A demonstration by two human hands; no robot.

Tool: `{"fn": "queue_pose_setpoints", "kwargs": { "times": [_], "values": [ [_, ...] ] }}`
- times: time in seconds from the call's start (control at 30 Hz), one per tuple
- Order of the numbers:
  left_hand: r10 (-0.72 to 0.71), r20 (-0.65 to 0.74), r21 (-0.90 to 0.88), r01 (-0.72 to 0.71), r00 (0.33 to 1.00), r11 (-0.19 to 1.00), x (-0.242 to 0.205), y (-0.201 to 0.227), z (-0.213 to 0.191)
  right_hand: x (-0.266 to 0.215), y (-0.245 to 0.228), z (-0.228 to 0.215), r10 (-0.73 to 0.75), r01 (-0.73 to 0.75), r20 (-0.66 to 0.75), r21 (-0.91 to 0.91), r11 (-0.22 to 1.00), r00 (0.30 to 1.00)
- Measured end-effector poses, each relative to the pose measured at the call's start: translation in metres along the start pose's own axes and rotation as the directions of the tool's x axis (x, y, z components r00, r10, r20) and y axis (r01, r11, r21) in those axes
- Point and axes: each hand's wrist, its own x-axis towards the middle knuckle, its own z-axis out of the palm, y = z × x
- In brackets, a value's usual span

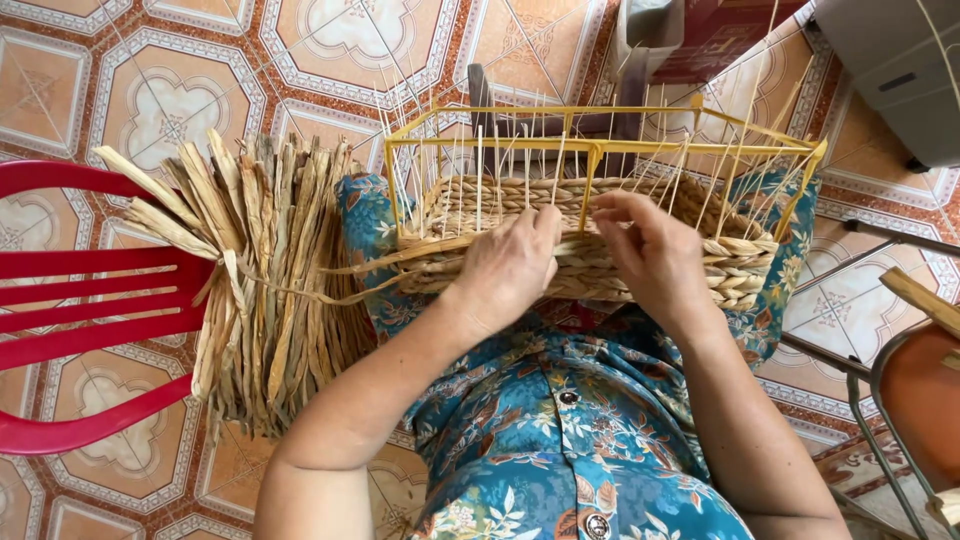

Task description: The person weaves a basket by taking dried plant fibers from a bundle and weaving them around a wire frame by hand.

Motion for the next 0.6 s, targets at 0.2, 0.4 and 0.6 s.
{"fn": "queue_pose_setpoints", "kwargs": {
  "times": [0.2,0.4,0.6],
  "values": [
    [0.241,-0.018,-0.146,-0.241,0.97,0.96,-0.005,-0.025,-0.06,0.002,0.0,0.011,-0.336,0.335,0.008,-0.101,0.937,0.942],
    [0.444,-0.41,-0.004,-0.489,0.797,0.872,-0.024,0.003,-0.108,0.01,0.01,0.031,-0.323,0.327,0.051,-0.138,0.935,0.945],
    [-0.068,-0.007,-0.263,0.063,0.998,0.963,-0.007,-0.009,-0.016,0.007,0.022,0.034,-0.287,0.286,0.002,-0.111,0.952,0.958]
  ]
}}
